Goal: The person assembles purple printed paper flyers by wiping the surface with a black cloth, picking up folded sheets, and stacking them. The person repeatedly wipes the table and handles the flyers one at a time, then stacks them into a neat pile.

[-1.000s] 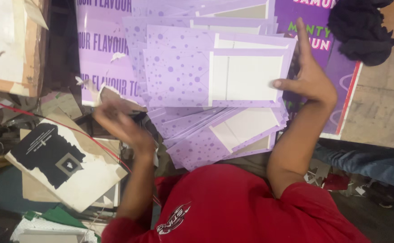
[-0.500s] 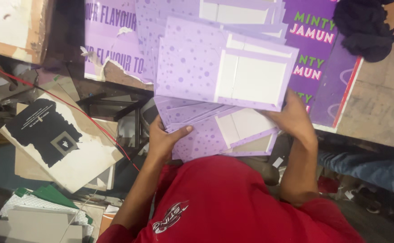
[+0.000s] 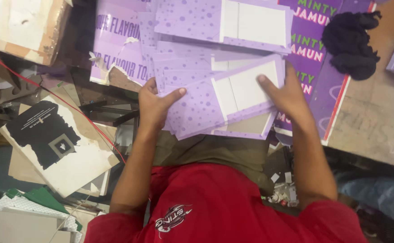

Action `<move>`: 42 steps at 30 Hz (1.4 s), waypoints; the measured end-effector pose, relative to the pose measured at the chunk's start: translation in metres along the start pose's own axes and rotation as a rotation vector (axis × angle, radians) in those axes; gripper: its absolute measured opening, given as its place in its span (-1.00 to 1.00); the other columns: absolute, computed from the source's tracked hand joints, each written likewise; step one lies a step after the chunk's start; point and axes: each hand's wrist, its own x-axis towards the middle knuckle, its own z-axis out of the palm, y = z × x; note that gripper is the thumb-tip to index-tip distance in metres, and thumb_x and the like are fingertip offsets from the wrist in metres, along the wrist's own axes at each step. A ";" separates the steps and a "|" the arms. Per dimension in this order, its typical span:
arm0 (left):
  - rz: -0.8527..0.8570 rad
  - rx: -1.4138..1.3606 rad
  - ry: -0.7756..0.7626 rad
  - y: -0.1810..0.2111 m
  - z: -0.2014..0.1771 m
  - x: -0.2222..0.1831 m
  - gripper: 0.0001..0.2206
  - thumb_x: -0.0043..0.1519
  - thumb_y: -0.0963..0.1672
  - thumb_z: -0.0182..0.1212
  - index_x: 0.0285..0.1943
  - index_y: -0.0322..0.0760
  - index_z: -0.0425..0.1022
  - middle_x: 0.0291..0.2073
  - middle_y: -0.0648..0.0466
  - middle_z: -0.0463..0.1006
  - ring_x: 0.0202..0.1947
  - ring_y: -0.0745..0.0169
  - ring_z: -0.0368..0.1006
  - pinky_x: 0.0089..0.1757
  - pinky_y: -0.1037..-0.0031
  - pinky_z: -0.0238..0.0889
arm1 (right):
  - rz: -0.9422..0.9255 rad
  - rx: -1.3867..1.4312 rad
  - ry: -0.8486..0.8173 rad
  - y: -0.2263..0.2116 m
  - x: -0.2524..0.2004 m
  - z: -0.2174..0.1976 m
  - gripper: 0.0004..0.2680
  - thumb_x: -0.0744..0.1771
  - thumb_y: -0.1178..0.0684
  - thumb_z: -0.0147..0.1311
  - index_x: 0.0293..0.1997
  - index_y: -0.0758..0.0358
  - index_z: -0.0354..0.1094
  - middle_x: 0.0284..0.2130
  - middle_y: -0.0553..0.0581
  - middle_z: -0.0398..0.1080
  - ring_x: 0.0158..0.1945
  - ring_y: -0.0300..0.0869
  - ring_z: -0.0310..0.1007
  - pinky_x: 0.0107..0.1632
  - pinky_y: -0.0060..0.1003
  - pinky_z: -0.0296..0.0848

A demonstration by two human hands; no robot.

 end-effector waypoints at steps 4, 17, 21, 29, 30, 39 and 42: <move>-0.005 0.024 0.050 -0.013 -0.001 -0.003 -0.54 -0.01 -0.26 0.49 0.05 -0.55 0.41 -0.24 -0.17 0.67 -0.27 0.20 0.64 -0.17 0.45 0.53 | -0.302 -0.352 0.406 0.012 -0.048 0.005 -0.28 0.26 -0.06 0.43 0.44 0.50 -0.05 0.21 0.63 0.22 0.25 0.33 0.30 0.24 0.07 0.35; 0.099 0.513 0.136 0.008 0.009 -0.014 -0.54 0.08 -0.11 0.50 0.04 -0.54 0.45 -0.24 -0.17 0.67 -0.28 0.14 0.63 -0.24 0.40 0.49 | 0.502 1.727 -0.216 0.019 -0.110 0.162 -0.49 0.37 -0.32 -0.16 0.40 0.21 0.07 0.32 0.22 0.22 0.42 0.07 0.13 0.39 0.10 0.17; 0.308 1.574 0.191 0.058 0.016 -0.026 -0.32 0.11 0.18 0.47 0.00 -0.52 0.46 -0.29 -0.24 0.58 -0.32 -0.19 0.55 -0.25 0.15 0.41 | 0.486 1.734 -0.086 -0.004 -0.091 0.162 -0.50 0.39 -0.29 -0.11 0.43 0.19 0.07 0.28 0.21 0.25 0.36 0.06 0.17 0.29 0.06 0.26; 1.106 1.390 -0.587 0.095 0.105 0.153 -0.20 0.06 0.17 0.50 0.39 -0.27 0.35 0.19 -0.23 0.43 0.20 -0.28 0.29 0.08 -0.18 0.03 | -0.240 0.537 -0.023 0.003 -0.123 0.178 -0.44 0.42 -0.17 -0.05 0.51 0.24 -0.33 0.26 0.15 0.18 0.30 -0.07 0.23 0.33 -0.09 0.24; 0.930 1.498 -0.692 0.087 0.119 0.184 -0.09 -0.05 0.20 0.50 0.43 -0.26 0.31 0.24 -0.32 0.35 0.22 -0.39 0.22 0.06 -0.34 -0.09 | -0.225 0.534 -0.024 0.004 -0.117 0.179 -0.46 0.43 -0.15 -0.06 0.51 0.24 -0.32 0.26 0.14 0.19 0.31 -0.09 0.24 0.34 -0.11 0.22; 0.240 1.761 -0.972 0.089 0.157 0.242 -0.02 -0.23 0.30 0.43 0.33 -0.21 0.40 0.15 -0.16 0.54 0.23 -0.28 0.39 0.24 -0.48 -0.28 | 0.649 1.771 -0.040 0.010 -0.097 0.188 -0.52 0.30 -0.24 0.15 0.31 0.14 0.21 0.11 0.11 0.35 0.21 -0.06 0.30 0.30 -0.07 0.28; 0.370 1.812 -0.929 0.097 0.148 0.228 -0.09 -0.24 0.22 0.53 0.27 -0.25 0.46 0.03 -0.15 0.62 0.10 -0.24 0.52 0.20 -0.10 0.20 | 0.589 1.683 -0.068 0.019 -0.101 0.191 -0.48 0.28 -0.27 0.19 0.33 0.13 0.21 0.13 0.07 0.36 0.24 -0.10 0.29 0.34 -0.13 0.25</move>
